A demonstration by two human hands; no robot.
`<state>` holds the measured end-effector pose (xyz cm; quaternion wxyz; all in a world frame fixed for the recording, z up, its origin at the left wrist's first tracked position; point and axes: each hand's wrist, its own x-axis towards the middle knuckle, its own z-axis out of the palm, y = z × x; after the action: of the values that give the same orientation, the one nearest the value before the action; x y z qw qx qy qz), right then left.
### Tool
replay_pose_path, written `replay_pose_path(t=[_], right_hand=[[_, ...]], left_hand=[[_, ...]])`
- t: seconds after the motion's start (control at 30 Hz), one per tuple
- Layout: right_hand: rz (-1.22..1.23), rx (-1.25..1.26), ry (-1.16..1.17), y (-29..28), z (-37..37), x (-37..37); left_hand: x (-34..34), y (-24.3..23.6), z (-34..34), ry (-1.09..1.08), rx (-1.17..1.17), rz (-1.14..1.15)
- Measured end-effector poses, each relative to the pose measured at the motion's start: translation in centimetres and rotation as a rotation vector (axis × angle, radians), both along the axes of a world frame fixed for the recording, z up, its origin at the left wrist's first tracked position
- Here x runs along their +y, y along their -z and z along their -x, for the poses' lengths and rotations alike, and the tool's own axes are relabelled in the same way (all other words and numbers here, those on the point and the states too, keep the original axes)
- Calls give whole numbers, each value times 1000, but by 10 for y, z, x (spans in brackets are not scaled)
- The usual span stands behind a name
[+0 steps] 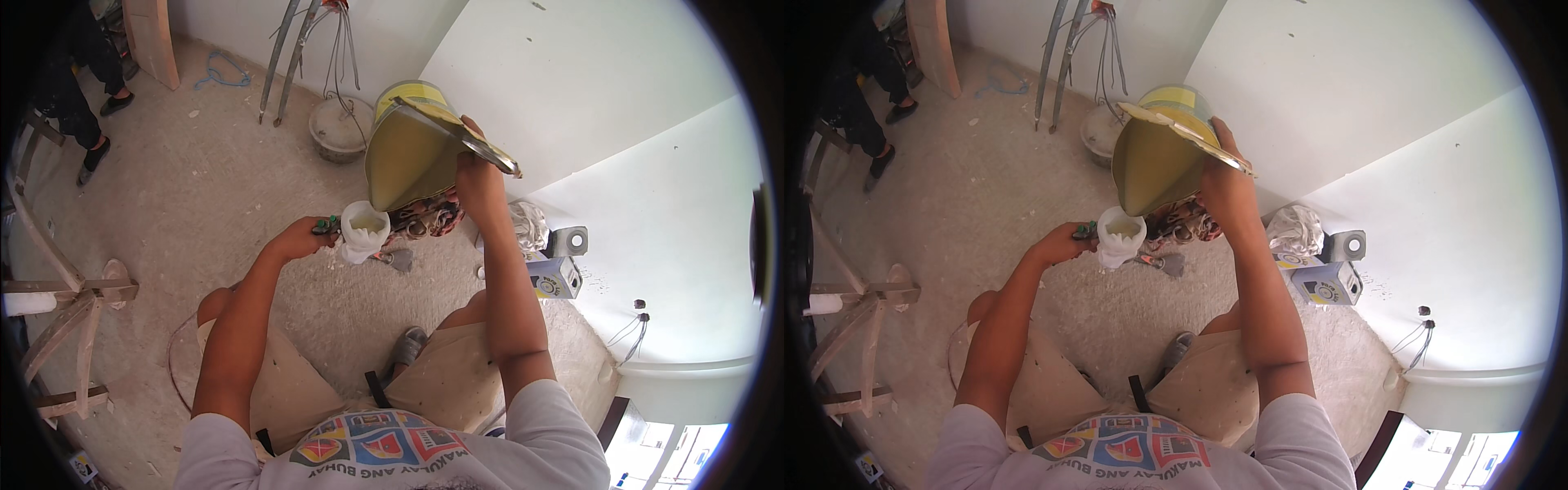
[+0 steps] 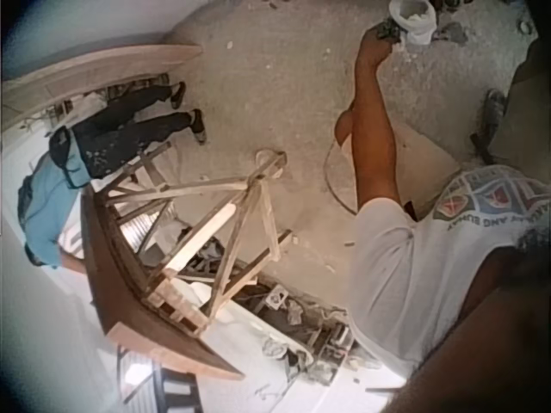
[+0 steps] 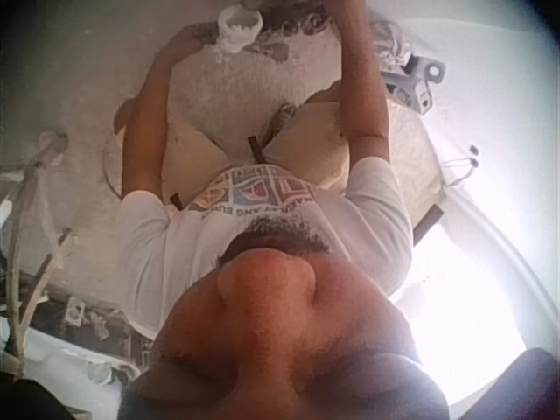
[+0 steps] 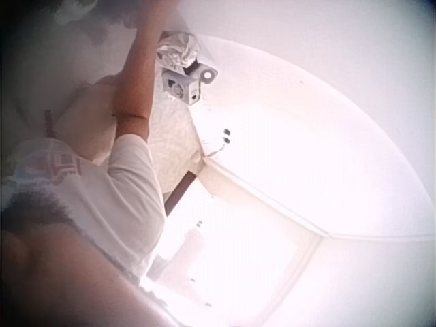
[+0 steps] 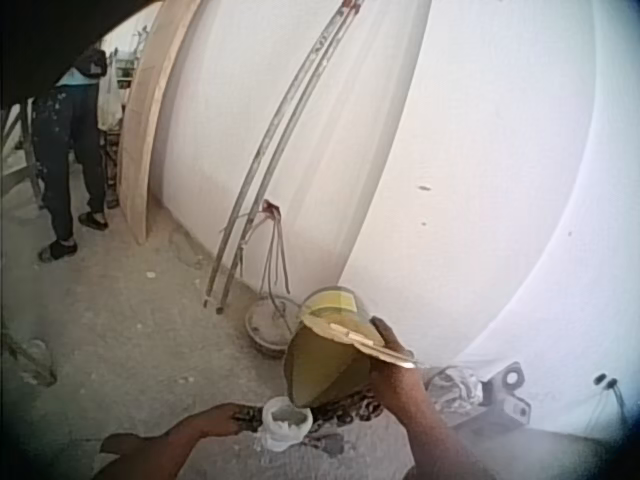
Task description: The person pours paint from a can into a cup, then uses a spray gun to apply paint to a large wooden panel. The person moves around the room to adjust the spray gun and apply paint to different sections of the panel.
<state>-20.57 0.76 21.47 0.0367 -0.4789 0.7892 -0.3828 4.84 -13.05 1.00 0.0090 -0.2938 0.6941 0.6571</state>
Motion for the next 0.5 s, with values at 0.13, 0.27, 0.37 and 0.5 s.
replay_pose_path(t=[0.13,0.27,0.37,0.5], right_hand=[[63,136,-36,6,5,0],[75,122,-43,4,3,-1],[68,123,-46,3,2,-1],[27,48,-35,3,2,-2]], left_hand=[[0,-1,3,-4,0,9],[-1,-1,2,12,-1,35],[-2,2,1,14,13,44],[-2,2,1,19,16,40]])
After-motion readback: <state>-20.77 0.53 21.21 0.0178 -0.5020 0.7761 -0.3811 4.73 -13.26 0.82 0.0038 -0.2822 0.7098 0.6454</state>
